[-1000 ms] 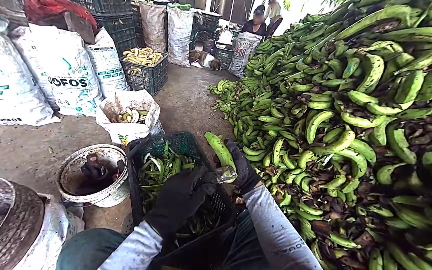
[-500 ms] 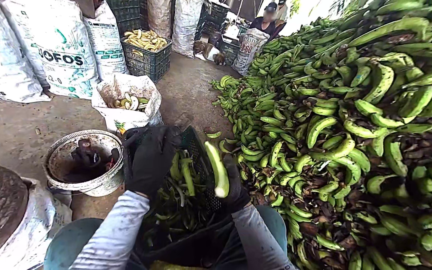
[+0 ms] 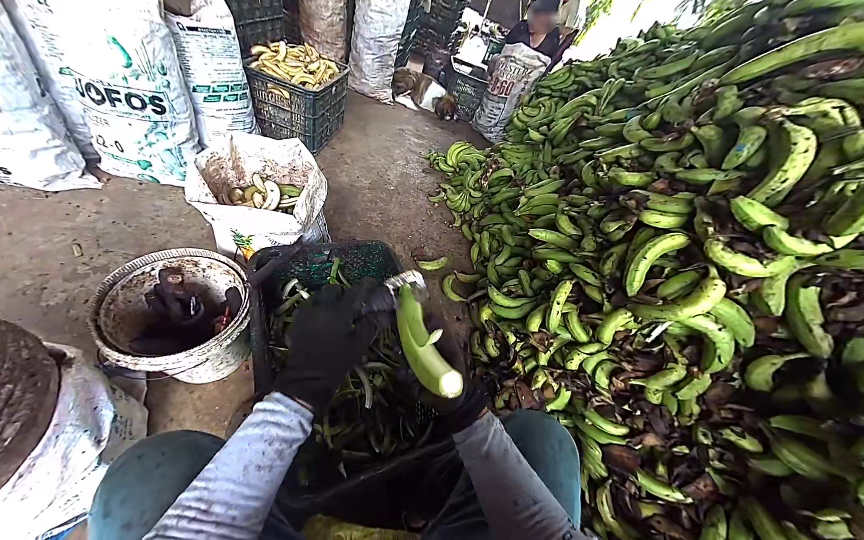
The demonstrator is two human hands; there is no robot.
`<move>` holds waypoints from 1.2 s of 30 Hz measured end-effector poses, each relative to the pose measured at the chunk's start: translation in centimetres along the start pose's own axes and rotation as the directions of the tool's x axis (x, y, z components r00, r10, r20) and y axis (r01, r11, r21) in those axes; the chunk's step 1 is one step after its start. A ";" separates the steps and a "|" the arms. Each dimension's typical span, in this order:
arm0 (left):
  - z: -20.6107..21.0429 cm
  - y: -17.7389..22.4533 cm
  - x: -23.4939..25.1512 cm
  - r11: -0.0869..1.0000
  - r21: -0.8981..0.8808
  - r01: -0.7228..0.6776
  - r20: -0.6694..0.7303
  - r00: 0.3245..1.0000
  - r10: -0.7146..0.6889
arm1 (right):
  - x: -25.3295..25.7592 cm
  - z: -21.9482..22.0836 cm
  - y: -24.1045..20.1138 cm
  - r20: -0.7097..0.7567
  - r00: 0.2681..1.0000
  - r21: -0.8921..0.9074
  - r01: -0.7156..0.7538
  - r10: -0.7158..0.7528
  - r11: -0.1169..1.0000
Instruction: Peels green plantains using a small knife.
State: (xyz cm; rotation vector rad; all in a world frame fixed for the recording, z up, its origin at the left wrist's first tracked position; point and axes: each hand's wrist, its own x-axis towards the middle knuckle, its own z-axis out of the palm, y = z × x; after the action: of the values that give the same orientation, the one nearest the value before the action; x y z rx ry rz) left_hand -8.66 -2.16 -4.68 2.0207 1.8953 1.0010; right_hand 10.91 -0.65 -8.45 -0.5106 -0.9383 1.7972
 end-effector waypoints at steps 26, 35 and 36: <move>0.6 1.6 -1.8 0.908 -0.407 0.098 0.139 0.989 -0.044 | 4.0 1.1 -2.7 -0.255 0.868 -0.289 0.351 -0.425 0.890; 1.9 2.9 -2.4 0.965 -0.261 -0.036 -0.024 0.999 0.030 | 4.8 2.7 -5.3 -0.346 0.824 -0.335 0.339 -0.449 0.879; 1.7 2.2 -1.6 0.967 -0.254 -0.014 0.008 1.000 0.017 | 4.2 2.0 -5.1 -0.225 0.897 -0.397 0.271 -0.380 0.877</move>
State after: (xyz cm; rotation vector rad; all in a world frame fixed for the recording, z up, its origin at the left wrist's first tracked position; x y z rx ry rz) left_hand -5.80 -3.49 -5.22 1.8920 1.6507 1.1683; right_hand 10.76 3.45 -2.87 -0.7755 -1.0706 1.2032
